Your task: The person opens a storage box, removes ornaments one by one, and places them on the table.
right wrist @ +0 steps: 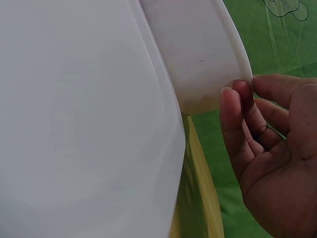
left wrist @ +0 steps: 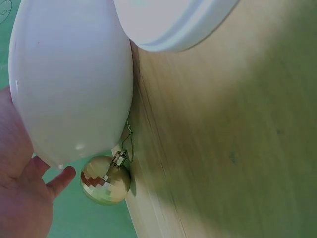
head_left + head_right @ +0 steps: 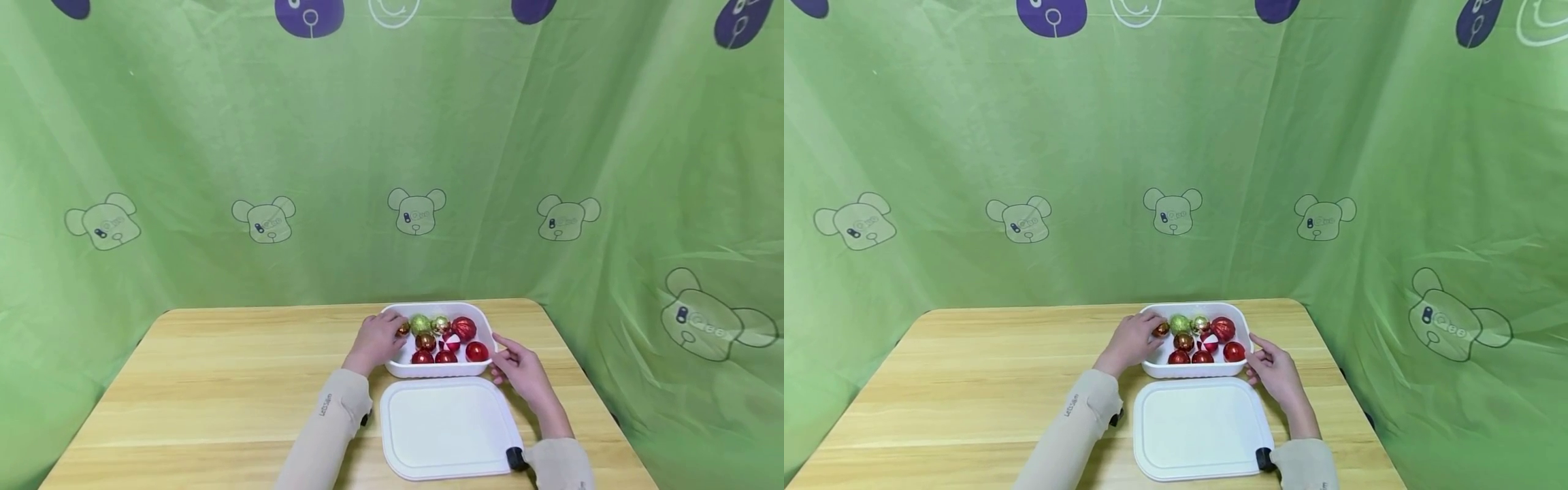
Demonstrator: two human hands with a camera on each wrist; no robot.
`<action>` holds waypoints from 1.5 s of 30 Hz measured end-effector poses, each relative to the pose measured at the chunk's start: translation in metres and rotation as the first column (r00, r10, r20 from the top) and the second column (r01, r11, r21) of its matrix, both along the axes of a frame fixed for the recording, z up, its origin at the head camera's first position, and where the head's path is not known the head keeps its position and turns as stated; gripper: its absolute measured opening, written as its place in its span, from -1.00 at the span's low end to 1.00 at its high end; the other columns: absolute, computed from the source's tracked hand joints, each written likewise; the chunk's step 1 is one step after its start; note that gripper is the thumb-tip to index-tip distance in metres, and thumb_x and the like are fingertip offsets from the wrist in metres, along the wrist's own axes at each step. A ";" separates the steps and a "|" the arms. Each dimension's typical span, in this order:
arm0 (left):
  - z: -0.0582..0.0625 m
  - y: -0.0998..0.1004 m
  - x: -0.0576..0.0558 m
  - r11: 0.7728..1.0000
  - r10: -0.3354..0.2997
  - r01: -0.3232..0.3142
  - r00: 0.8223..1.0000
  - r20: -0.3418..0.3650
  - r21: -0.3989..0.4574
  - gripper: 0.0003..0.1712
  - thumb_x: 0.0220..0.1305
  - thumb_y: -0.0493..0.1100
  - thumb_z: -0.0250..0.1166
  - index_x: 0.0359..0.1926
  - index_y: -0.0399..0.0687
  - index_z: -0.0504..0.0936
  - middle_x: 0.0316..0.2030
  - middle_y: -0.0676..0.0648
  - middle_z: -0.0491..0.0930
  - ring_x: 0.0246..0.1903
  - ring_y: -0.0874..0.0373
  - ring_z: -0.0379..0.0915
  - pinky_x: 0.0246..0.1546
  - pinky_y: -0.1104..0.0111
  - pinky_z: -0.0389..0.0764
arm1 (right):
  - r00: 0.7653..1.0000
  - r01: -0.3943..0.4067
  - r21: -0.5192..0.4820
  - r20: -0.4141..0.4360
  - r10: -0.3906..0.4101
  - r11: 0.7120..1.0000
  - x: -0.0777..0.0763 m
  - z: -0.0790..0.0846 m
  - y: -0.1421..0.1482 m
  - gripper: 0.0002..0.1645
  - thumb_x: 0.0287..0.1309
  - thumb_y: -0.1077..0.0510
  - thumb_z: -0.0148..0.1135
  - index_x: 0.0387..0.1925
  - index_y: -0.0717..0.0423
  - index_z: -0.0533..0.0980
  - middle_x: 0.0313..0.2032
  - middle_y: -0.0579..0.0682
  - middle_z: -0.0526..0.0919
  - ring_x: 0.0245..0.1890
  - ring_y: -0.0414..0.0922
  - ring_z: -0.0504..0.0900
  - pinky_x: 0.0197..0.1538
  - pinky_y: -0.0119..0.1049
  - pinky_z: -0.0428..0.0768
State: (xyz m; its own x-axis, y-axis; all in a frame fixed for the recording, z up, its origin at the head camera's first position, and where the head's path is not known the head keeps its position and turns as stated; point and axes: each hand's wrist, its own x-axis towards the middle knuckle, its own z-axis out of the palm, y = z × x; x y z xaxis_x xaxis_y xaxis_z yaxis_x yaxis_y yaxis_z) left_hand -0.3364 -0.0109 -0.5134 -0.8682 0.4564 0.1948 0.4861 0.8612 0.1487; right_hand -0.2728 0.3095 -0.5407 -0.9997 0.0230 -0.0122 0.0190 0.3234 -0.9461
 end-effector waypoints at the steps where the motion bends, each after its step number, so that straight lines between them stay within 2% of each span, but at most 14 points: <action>1: 0.000 0.000 0.000 1.000 0.001 -0.001 1.000 0.001 0.011 -0.43 0.46 0.05 0.29 0.40 0.03 0.51 0.31 -0.04 0.53 0.31 0.00 0.48 0.38 -0.01 0.48 | 1.000 0.000 0.002 0.001 0.000 1.000 0.000 0.000 0.000 -0.31 0.47 0.26 0.18 0.53 0.24 0.23 -0.18 0.29 0.67 -0.36 -0.10 0.70 -0.27 -0.25 0.80; 11: -0.007 0.002 -0.002 0.998 0.021 -0.022 1.000 0.011 0.058 -0.55 0.44 0.05 0.32 0.27 0.10 0.60 0.26 -0.03 0.57 0.23 -0.02 0.54 0.31 0.01 0.54 | 1.000 0.003 0.015 -0.009 -0.003 1.000 -0.001 0.000 0.000 -0.31 0.47 0.24 0.19 0.53 0.24 0.24 -0.20 0.28 0.68 -0.36 -0.09 0.70 -0.28 -0.25 0.80; 19: -0.009 0.003 -0.003 1.000 0.016 -0.016 1.000 -0.009 0.006 -0.57 0.36 0.07 0.39 0.21 0.19 0.64 0.04 0.01 0.62 -0.10 0.02 0.66 0.12 0.09 0.61 | 1.000 0.003 0.012 -0.013 -0.003 1.000 -0.001 -0.001 0.000 -0.32 0.48 0.22 0.19 0.52 0.25 0.26 -0.24 0.23 0.68 -0.36 -0.10 0.70 -0.28 -0.24 0.81; 26: -0.007 0.004 -0.002 1.000 -0.003 0.003 1.000 -0.014 0.021 -0.57 0.27 0.06 0.47 0.15 0.19 0.67 -0.03 0.04 0.70 -0.16 0.05 0.67 0.04 0.14 0.60 | 1.000 0.005 0.000 -0.005 -0.005 1.000 -0.001 -0.002 0.001 -0.32 0.47 0.24 0.18 0.52 0.23 0.25 -0.21 0.26 0.68 -0.35 -0.08 0.70 -0.26 -0.24 0.81; 35: -0.004 0.005 0.000 0.999 -0.018 0.018 1.000 0.000 0.045 -0.57 0.28 0.02 0.47 0.14 0.15 0.65 -0.03 0.04 0.70 -0.11 0.09 0.66 0.10 0.11 0.60 | 1.000 0.001 -0.012 -0.001 -0.001 1.000 0.000 -0.001 0.001 -0.31 0.46 0.26 0.19 0.53 0.25 0.24 -0.18 0.30 0.68 -0.34 -0.08 0.70 -0.27 -0.23 0.81; 45: -0.003 0.000 0.004 0.989 -0.020 0.025 0.999 -0.034 0.148 -0.60 0.29 -0.02 0.47 0.11 0.09 0.64 0.00 0.01 0.65 -0.03 0.07 0.64 0.33 -0.06 0.51 | 1.000 0.002 0.009 -0.006 -0.002 1.000 -0.001 -0.002 0.001 -0.32 0.48 0.24 0.18 0.52 0.25 0.25 -0.20 0.28 0.68 -0.34 -0.08 0.70 -0.26 -0.24 0.81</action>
